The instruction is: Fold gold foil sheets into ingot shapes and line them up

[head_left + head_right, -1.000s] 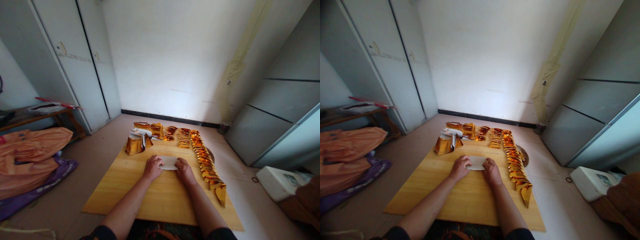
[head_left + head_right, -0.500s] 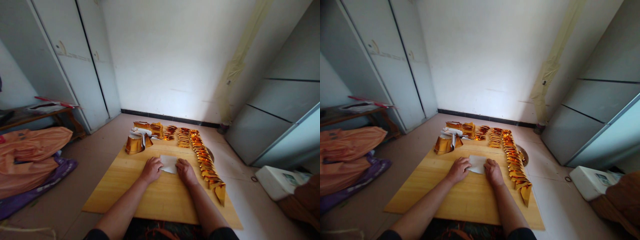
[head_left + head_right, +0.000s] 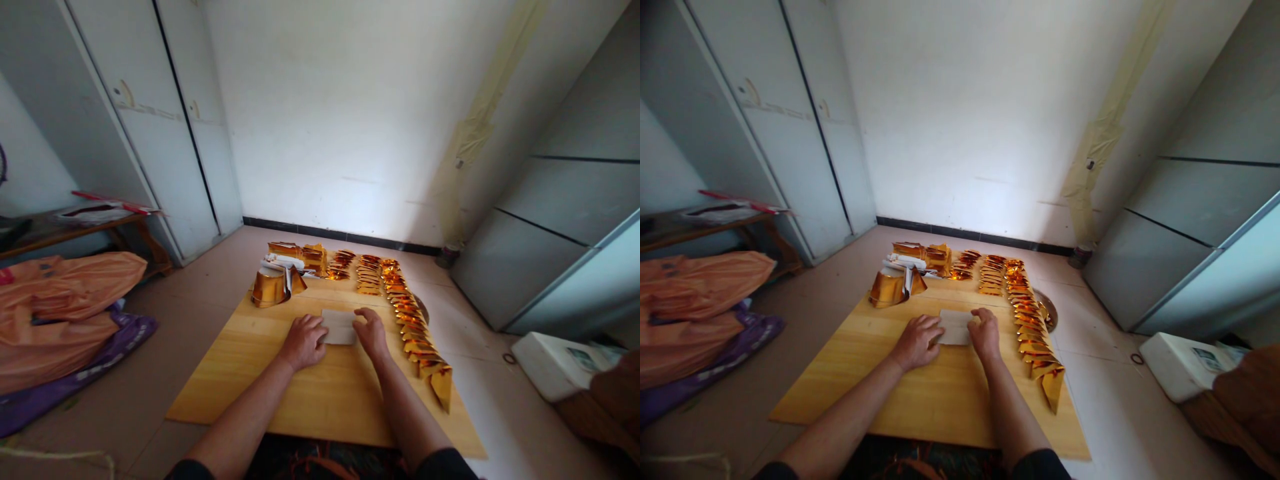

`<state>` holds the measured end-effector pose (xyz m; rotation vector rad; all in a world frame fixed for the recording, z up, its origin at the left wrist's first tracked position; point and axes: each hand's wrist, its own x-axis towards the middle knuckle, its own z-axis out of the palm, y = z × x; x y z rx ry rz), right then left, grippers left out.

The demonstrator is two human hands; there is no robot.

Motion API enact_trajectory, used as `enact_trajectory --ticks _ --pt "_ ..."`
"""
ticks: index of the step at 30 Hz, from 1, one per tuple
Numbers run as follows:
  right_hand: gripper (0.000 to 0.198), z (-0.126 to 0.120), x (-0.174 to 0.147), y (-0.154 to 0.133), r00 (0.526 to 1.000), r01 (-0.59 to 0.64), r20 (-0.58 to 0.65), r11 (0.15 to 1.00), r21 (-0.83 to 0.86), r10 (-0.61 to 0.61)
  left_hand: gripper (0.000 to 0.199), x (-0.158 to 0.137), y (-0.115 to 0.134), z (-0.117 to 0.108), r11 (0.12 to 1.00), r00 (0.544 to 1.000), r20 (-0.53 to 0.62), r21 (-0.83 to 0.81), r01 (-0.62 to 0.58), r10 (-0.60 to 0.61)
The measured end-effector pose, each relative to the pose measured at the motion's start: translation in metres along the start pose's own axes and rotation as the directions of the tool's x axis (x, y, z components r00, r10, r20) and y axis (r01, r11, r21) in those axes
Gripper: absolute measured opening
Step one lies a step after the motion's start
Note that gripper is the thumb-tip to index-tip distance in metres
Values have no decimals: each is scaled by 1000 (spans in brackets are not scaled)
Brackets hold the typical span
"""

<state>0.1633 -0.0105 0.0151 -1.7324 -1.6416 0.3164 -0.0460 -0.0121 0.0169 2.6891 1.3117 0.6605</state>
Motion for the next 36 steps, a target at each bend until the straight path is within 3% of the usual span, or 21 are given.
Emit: enact_trajectory --ticks 4,8,15,21,24,29,36 --pt "41 10 0 -25 985 -169 9 966 -194 174 29 -1 0 -1 1000 1000 11 19 0 0" --pt "54 18 -5 -41 976 -186 48 932 -312 211 29 -1 -1 0 1000 1000 3 22 -6 6" --pt "56 19 -6 -46 967 -208 65 910 -358 246 25 0 -1 0 1000 1000 -4 16 -3 3" --pt "51 9 -4 -31 954 -267 39 903 -337 297 23 0 -2 2 1000 1000 -6 0 12 -12" --pt "49 5 -4 -18 962 -259 -1 917 -305 272 24 0 -2 3 1000 1000 -12 -17 14 -14" --pt "51 6 -1 5 990 -139 -64 952 -272 126 28 0 -2 2 998 999 -15 -47 31 -32" --pt "45 8 -2 13 991 -111 -93 971 -213 93 25 0 -1 1 998 999 -26 -49 28 -29"
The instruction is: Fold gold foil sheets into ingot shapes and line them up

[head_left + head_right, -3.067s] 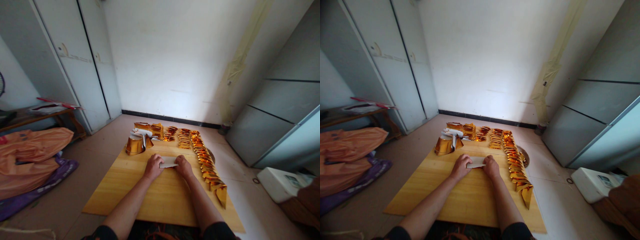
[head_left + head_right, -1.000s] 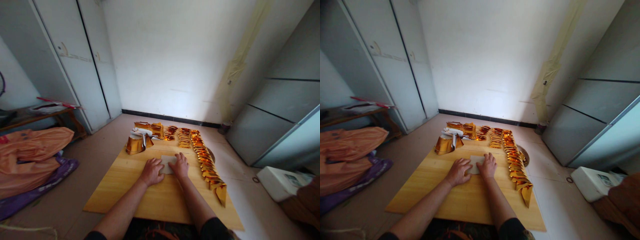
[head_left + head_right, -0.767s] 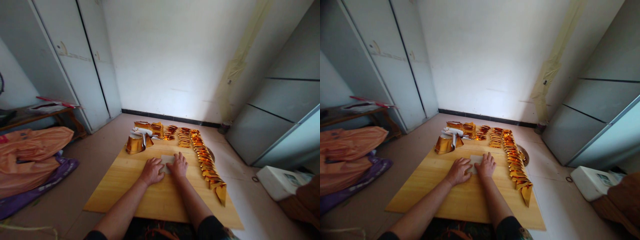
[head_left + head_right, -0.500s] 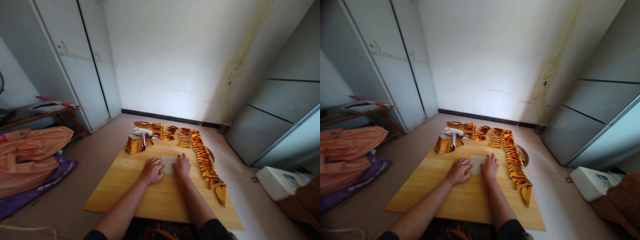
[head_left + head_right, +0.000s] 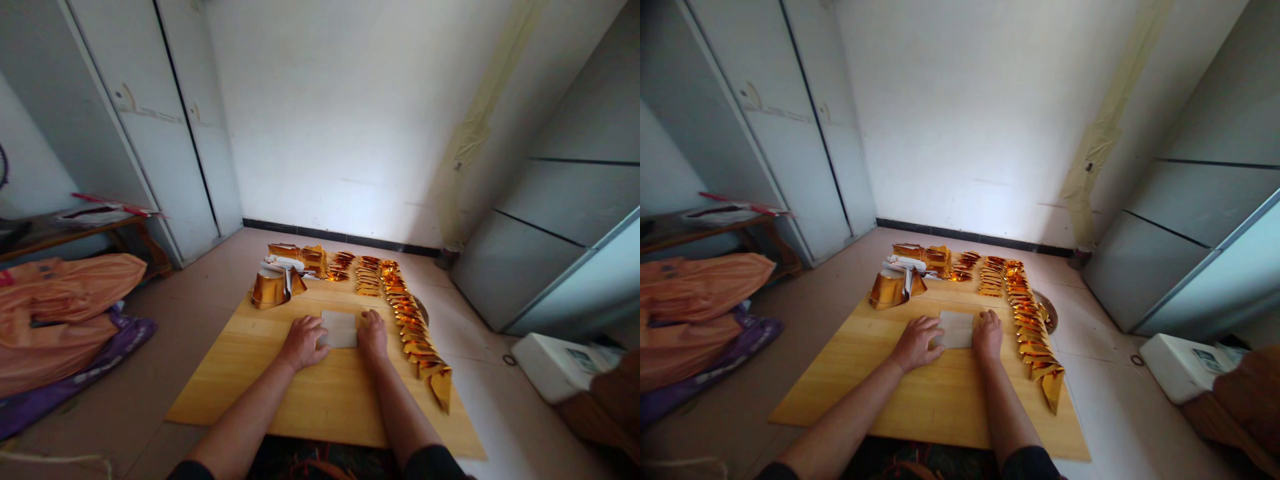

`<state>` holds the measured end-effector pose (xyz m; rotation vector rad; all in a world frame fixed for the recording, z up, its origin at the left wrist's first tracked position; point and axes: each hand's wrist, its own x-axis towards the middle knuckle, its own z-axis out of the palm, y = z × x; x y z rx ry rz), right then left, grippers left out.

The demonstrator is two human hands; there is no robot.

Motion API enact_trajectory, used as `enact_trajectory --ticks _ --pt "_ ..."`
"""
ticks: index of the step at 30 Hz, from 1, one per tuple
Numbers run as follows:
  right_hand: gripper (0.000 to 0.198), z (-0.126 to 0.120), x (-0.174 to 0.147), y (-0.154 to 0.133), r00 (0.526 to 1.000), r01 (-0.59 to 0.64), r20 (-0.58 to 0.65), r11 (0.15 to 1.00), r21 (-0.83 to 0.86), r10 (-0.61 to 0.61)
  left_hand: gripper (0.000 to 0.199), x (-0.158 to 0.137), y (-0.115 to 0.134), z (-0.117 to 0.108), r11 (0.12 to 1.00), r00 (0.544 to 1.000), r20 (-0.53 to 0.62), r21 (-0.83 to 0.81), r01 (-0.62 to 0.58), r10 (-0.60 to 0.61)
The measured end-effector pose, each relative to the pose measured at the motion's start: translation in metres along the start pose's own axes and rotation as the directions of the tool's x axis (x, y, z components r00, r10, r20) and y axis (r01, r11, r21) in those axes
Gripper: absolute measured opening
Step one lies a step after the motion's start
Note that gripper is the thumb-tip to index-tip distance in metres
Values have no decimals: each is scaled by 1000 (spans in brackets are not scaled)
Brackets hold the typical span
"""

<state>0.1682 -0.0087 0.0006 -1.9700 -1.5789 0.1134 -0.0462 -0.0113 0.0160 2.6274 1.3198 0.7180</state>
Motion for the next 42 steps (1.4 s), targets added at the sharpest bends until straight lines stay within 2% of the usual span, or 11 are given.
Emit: enact_trajectory --ticks 4,7,11,14,17,19,22,26,31,36,42 --pt "38 -6 -1 -9 999 -17 44 1000 -7 17 17 1 -1 1 1000 1000 6 5 -1 1" --pt "34 -12 -1 -19 991 -28 129 994 -110 42 14 2 -2 3 1000 1000 10 13 9 -9" --pt "36 -17 5 -29 969 64 246 975 -214 -10 13 4 -3 5 1000 1000 8 11 15 -15" --pt "33 -20 11 -32 941 150 327 972 -179 -85 11 4 -4 5 1000 1000 6 7 18 -18" --pt "27 -21 18 -35 923 173 369 975 -139 -111 10 4 -4 6 1000 1000 5 5 19 -19" --pt "27 -20 21 -37 918 169 382 977 -130 -108 10 4 -4 6 1000 1000 3 9 15 -15" --pt "39 -20 25 -42 912 163 397 978 -127 -100 11 4 -4 5 1000 1000 6 22 9 -9" --pt "54 -23 29 -48 907 242 379 964 -111 -184 11 4 -4 6 999 1000 6 38 0 0" --pt "33 -25 28 -45 854 416 397 900 -130 -337 12 3 -4 7 1000 999 -32 28 14 -13" --pt "35 -17 20 -34 852 452 341 887 -94 -398 12 3 -3 9 999 998 -55 5 35 -34" --pt "25 -18 8 -35 810 532 357 839 -114 -466 12 2 -3 8 999 998 -47 2 33 -33"
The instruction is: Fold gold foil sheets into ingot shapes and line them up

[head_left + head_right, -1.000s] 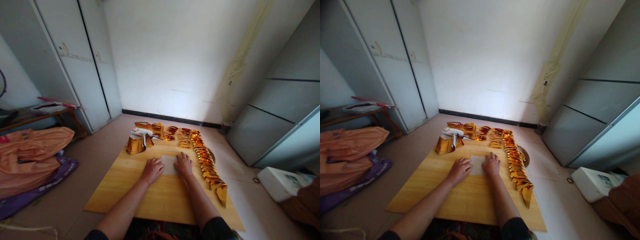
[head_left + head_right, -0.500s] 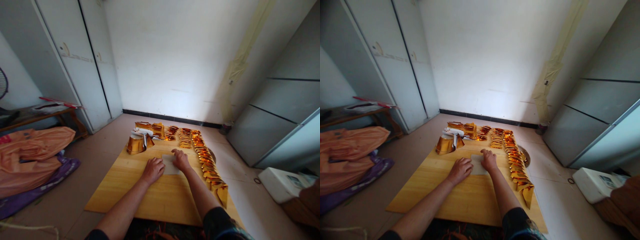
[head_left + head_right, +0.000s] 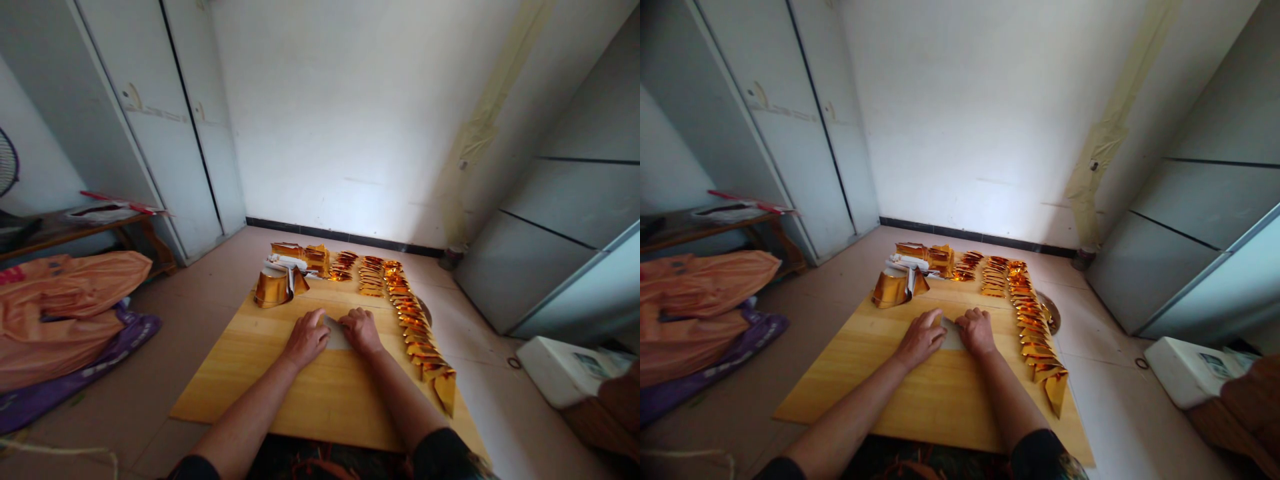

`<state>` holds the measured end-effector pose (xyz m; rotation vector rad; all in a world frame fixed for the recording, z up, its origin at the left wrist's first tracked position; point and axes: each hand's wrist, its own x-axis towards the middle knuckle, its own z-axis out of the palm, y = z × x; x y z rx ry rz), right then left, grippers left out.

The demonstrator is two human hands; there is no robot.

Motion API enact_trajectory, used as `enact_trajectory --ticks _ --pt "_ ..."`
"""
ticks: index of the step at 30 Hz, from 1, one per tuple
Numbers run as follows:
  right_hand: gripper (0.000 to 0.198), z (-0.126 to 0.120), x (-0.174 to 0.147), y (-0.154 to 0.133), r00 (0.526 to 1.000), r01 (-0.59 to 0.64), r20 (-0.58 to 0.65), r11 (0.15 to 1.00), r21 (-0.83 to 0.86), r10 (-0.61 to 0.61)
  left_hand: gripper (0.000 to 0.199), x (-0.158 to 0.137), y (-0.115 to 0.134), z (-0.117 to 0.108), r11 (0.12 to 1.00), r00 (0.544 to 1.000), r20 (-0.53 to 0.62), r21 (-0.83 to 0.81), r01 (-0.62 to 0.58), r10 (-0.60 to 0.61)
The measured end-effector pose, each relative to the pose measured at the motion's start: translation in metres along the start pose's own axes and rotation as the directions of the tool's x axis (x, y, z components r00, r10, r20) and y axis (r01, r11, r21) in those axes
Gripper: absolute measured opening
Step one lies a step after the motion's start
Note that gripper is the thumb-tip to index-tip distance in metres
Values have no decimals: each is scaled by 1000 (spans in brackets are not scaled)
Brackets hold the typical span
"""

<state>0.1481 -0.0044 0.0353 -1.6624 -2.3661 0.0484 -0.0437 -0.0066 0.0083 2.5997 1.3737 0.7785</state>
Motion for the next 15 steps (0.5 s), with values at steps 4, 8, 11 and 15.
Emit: enact_trajectory --ticks 4,8,11,15 --pt "25 -2 -3 -4 1000 20 14 999 -41 -20 10 0 2 -2 1000 1000 17 19 -8 8" --pt "25 -3 -6 -5 999 41 17 998 -54 -40 11 2 3 -2 998 999 26 45 -48 47" --pt "23 -3 -8 -5 998 57 16 997 -60 -56 12 3 4 -2 995 996 40 61 -79 76" --pt "20 -1 -10 -6 997 72 8 994 -77 -72 11 4 5 -3 992 994 60 86 -92 87"
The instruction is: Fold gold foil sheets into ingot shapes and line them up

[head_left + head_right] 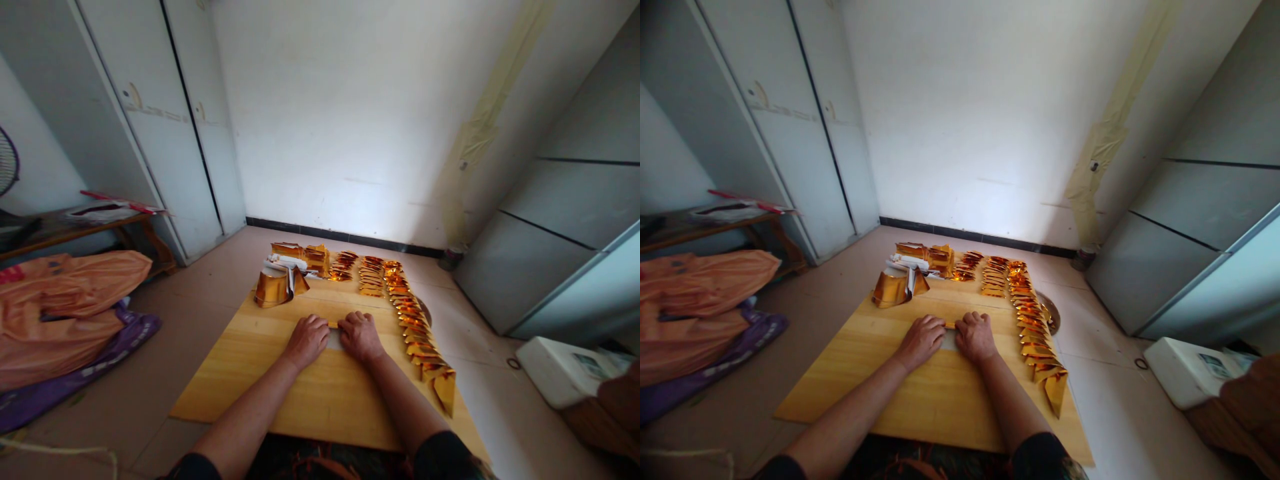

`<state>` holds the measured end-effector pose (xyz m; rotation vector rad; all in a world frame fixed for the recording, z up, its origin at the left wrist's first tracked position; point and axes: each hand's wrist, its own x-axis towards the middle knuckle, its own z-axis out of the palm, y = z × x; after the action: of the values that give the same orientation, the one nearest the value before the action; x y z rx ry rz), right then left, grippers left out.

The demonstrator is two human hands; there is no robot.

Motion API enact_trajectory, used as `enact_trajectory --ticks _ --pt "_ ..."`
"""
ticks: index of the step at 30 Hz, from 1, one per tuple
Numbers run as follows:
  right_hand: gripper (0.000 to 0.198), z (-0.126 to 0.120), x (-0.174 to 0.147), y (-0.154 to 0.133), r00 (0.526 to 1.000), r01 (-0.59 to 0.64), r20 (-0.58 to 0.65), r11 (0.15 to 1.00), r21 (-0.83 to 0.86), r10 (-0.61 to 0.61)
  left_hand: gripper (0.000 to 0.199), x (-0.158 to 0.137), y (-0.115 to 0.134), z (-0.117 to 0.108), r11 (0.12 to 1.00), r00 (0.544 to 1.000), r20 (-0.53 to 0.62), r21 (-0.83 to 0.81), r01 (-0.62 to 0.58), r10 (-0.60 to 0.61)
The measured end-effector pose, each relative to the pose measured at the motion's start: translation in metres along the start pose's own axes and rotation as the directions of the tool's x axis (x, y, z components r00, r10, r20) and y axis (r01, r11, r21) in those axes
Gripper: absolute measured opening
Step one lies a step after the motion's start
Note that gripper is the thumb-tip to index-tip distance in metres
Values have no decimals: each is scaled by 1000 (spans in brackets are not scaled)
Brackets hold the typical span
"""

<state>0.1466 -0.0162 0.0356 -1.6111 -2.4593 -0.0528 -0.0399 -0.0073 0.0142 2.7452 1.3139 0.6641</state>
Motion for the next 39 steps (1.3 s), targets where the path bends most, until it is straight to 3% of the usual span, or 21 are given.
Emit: enact_trajectory --ticks 6,11,18,25,31,39 --pt "19 1 -10 -1 999 22 -29 1000 -4 -22 7 0 4 -4 998 998 30 35 55 -56" --pt "23 6 -23 1 997 56 -61 998 24 -54 30 -1 3 -5 1000 999 40 26 6 -7" --pt "21 8 -38 8 994 72 -88 996 44 -67 20 -3 1 -6 999 999 33 31 -15 14" --pt "19 1 -49 22 975 204 -119 968 149 -187 29 -4 5 -16 1000 998 68 -18 -16 17" --pt "15 7 -45 27 980 169 -143 958 230 -139 23 0 6 -21 1000 993 119 -1 -7 7" --pt "14 11 -40 28 976 150 -194 953 265 -100 31 0 7 -20 1000 992 130 -3 3 -2"
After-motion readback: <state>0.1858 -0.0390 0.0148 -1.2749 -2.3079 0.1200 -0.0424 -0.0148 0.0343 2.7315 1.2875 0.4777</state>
